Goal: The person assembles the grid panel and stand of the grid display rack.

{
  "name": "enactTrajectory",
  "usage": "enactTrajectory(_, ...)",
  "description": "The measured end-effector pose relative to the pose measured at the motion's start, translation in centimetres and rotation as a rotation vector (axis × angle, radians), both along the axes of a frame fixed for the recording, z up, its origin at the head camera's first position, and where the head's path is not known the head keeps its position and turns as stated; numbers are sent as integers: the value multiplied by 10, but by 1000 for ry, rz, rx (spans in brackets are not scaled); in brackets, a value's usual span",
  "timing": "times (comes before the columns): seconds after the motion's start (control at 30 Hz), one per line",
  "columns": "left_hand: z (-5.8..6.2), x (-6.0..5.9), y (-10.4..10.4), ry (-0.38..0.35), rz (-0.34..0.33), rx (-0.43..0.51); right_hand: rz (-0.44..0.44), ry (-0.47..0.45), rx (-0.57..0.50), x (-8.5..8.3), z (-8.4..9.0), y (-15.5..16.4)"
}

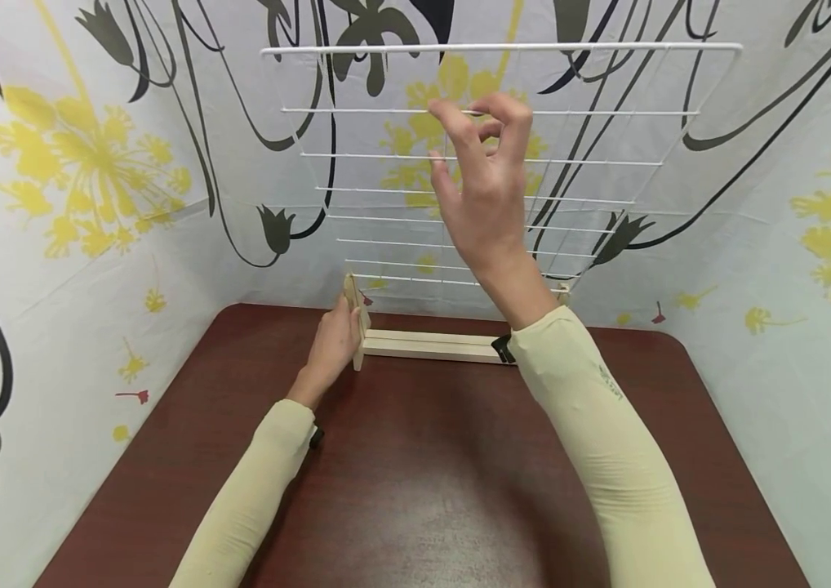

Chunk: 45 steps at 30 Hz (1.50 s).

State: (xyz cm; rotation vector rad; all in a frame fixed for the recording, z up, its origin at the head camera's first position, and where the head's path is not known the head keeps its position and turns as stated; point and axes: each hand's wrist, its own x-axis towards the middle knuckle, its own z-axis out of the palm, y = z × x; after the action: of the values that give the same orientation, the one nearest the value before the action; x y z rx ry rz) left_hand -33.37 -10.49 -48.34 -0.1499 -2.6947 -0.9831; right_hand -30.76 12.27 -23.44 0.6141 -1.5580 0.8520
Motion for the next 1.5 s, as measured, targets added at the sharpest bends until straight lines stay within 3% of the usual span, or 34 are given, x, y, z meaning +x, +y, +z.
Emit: enactTrajectory(1.5, -1, -1, -1, 33, -4, 0, -40, -11, 43, -22, -5, -15)
